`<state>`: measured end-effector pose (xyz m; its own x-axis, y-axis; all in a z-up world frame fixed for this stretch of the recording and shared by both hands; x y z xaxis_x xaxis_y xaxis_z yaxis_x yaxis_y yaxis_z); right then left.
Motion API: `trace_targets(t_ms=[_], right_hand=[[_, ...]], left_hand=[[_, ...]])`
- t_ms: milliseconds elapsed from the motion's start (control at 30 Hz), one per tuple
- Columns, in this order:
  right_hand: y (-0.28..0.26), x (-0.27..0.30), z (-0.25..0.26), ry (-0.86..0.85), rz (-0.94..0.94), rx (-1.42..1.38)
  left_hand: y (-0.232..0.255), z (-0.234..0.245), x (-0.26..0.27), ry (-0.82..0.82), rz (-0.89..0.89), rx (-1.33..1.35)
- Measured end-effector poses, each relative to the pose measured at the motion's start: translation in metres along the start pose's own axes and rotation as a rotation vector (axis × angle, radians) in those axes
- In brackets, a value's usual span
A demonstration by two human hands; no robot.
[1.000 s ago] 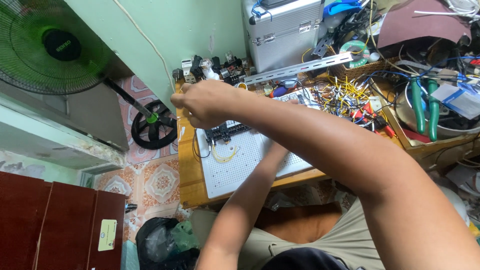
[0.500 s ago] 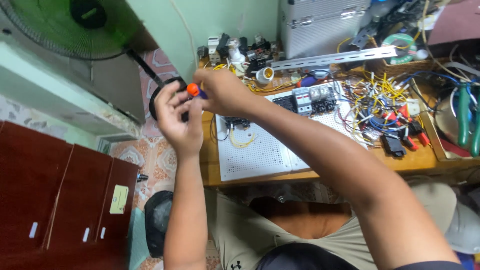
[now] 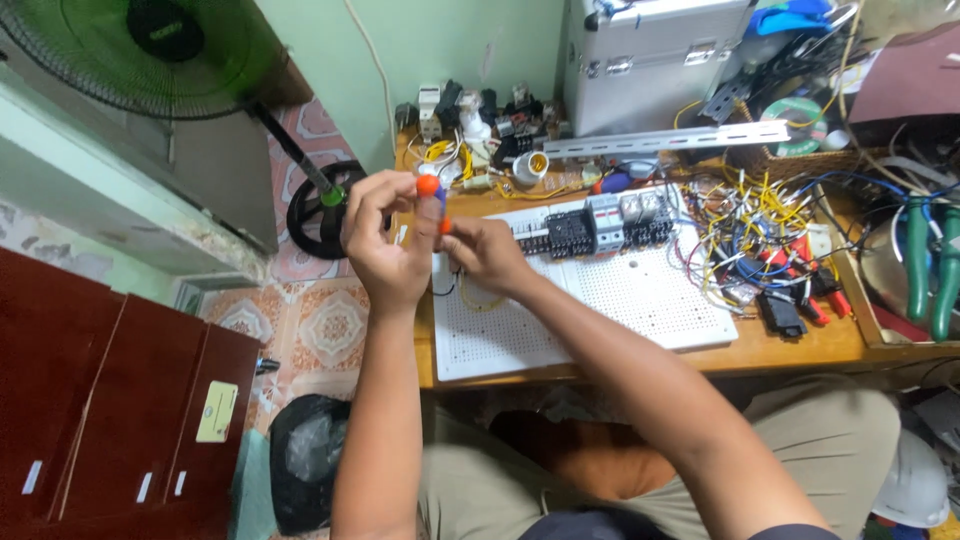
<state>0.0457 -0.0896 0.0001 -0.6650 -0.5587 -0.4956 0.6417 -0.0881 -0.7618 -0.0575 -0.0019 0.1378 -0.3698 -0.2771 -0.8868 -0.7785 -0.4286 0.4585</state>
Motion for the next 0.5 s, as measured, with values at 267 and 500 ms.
trace_targets(t_ms=[267,500], right_hand=[[0.000,-0.001,-0.003,0.059,-0.039,0.097],[-0.007,0.002,0.002,0.038,0.001,0.020]], left_hand=[[-0.041,0.010,0.025,0.078,0.175,0.146],[-0.051,0.010,0.023,-0.005,0.335,0.524]])
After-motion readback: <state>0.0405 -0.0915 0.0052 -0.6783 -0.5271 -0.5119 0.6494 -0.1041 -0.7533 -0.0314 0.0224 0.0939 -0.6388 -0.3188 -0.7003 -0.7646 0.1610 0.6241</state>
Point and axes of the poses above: each hand's wrist, its own x-axis away from the middle knuckle, its own z-axis out of the back of the hand, y = z × x, the point moved 7 cm from there along -x, towards the middle knuckle, and after that the axes turned 15 degrees about x, right-handed, at the moved point
